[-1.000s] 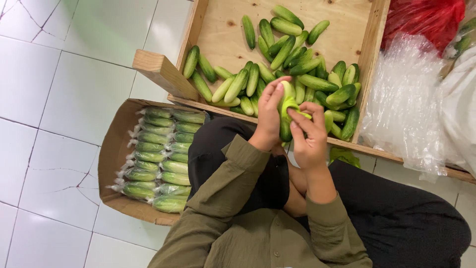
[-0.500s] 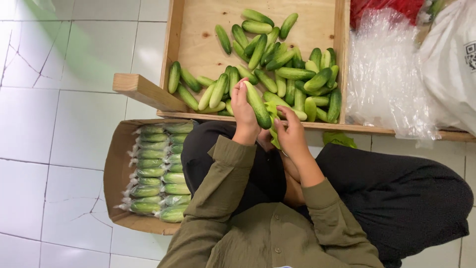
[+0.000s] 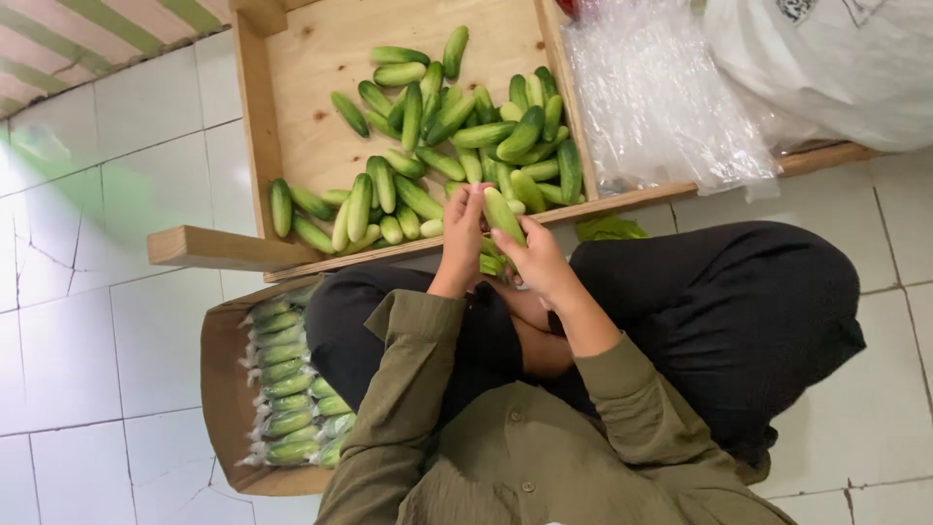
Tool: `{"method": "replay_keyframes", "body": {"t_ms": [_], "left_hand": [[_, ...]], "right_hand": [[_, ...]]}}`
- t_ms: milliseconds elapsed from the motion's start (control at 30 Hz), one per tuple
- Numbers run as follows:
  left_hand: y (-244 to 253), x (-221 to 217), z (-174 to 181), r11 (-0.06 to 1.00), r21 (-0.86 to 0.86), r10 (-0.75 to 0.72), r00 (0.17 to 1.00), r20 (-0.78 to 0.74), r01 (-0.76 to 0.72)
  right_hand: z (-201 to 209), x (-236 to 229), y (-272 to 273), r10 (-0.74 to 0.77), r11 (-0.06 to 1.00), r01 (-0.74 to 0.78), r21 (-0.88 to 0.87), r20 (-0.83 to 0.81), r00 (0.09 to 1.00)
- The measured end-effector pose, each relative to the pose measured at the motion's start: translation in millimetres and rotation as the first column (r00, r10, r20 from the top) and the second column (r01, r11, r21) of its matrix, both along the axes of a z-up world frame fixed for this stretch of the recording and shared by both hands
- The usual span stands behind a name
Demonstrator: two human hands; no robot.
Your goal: Wiping cucumbers with a cloth and packaging them into individual plastic bags
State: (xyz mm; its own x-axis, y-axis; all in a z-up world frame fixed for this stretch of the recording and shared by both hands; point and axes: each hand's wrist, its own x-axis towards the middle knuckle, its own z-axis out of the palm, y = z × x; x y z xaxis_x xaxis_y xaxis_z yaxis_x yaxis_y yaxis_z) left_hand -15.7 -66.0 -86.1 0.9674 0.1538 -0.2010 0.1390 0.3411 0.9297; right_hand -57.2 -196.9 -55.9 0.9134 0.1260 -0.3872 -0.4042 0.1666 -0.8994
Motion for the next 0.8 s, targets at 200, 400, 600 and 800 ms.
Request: {"method": "replay_keyframes", "body": {"t_ms": [200,400,600,800], "left_hand": [[-46.6,25.9,-60.5,0.982,-0.090,-0.180,0.958,-0.222,0.163],[-125.3,40.4,-100.7,0.930,0.062,-0.332,0.898,-0.288,0.363],[-185.5,57.4,-60.0,0.897,0.217,-0.326,0.907,-0.266,0.385],[-195.0,72.6,-90.4,0.934,0.109,-0.282,0.891,-0.356,0.340]], "right_hand": [[36.8,-28.1,-42.3,-0.042,0.992,0.044,0.116,-0.020,0.999],[75.4,-60.2,-68.8,-0.053,0.883,0.133,0.451,-0.186,0.981],[84.1,-65.1,-85.2,0.002,0.854,0.068,0.516,-0.135,0.991],[77.6,-58.9,-88.3,0.002,0.845,0.075,0.530,-0.143,0.990]]}}
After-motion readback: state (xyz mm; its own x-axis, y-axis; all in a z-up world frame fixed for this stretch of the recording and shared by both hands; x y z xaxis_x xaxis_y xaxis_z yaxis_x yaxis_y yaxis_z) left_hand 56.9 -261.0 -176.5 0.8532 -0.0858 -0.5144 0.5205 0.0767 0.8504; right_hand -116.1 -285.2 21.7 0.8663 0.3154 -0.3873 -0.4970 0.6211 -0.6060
